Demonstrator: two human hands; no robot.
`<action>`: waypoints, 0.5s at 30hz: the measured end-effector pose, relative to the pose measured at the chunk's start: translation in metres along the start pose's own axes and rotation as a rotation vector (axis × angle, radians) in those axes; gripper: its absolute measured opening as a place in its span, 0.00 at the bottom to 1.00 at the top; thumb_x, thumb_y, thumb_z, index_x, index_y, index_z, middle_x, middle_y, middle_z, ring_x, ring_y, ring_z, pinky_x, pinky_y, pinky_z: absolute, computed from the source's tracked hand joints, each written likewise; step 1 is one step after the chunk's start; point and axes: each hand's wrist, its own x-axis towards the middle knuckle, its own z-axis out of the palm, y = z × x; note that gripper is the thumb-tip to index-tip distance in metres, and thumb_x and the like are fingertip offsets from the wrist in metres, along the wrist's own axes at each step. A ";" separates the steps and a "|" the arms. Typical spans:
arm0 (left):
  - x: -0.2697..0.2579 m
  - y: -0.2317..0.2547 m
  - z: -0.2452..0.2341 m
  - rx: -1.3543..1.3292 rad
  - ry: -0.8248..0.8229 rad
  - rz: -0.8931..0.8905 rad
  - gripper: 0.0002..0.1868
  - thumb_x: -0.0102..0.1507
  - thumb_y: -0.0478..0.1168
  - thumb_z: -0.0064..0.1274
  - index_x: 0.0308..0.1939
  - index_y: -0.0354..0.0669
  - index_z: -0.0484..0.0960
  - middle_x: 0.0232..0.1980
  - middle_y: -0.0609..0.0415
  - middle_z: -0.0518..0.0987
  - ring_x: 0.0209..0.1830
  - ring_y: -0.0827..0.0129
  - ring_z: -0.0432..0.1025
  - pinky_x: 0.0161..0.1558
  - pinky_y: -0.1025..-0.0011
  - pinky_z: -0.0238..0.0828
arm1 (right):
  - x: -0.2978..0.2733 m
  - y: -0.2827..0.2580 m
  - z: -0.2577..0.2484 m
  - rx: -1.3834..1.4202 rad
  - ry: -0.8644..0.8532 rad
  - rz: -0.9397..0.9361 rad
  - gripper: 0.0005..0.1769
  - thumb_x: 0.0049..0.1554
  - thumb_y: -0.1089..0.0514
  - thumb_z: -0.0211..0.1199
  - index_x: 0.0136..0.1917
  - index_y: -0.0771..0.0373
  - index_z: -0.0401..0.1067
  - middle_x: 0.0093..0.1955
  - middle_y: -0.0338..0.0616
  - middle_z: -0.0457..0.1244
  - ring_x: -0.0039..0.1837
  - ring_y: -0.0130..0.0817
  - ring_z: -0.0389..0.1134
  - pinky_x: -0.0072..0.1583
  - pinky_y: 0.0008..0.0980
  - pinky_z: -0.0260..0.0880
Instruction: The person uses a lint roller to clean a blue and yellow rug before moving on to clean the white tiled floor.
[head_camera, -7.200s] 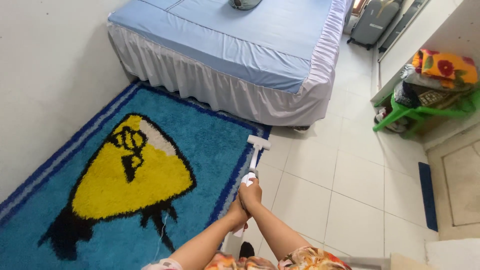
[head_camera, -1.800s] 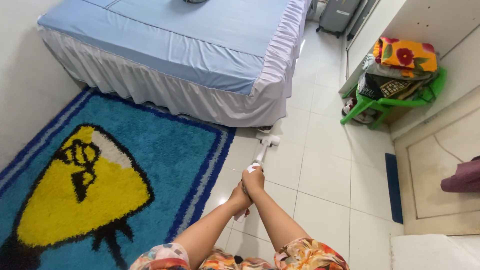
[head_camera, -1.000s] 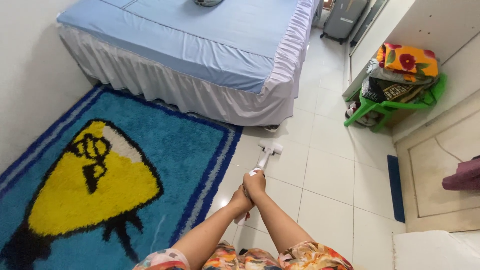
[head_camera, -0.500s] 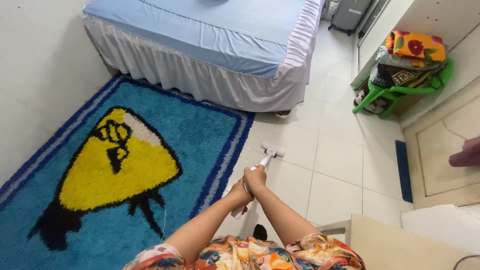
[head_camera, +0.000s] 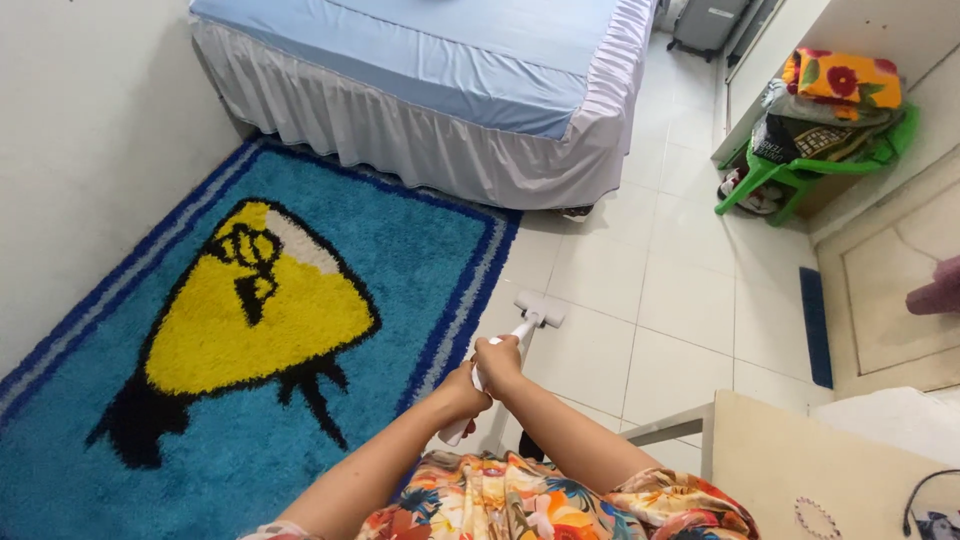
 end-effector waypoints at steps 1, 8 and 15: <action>-0.001 -0.003 -0.001 -0.002 0.000 -0.003 0.41 0.67 0.31 0.61 0.82 0.46 0.61 0.40 0.42 0.86 0.24 0.51 0.84 0.25 0.46 0.83 | -0.006 -0.001 0.002 -0.002 -0.002 0.002 0.43 0.61 0.51 0.69 0.84 0.65 0.59 0.60 0.66 0.78 0.58 0.56 0.83 0.59 0.56 0.86; -0.001 -0.012 0.008 -0.006 0.008 -0.012 0.38 0.68 0.35 0.62 0.81 0.42 0.65 0.40 0.42 0.86 0.24 0.51 0.85 0.25 0.49 0.83 | -0.010 0.007 0.000 -0.013 -0.015 -0.017 0.42 0.62 0.50 0.69 0.83 0.65 0.60 0.61 0.64 0.75 0.57 0.57 0.82 0.59 0.58 0.85; 0.036 0.016 0.034 0.049 0.039 -0.041 0.51 0.70 0.36 0.63 0.93 0.47 0.51 0.48 0.38 0.89 0.26 0.51 0.86 0.26 0.50 0.86 | 0.025 0.000 -0.027 -0.032 0.030 -0.023 0.42 0.61 0.50 0.68 0.84 0.64 0.62 0.61 0.64 0.78 0.59 0.55 0.83 0.62 0.57 0.84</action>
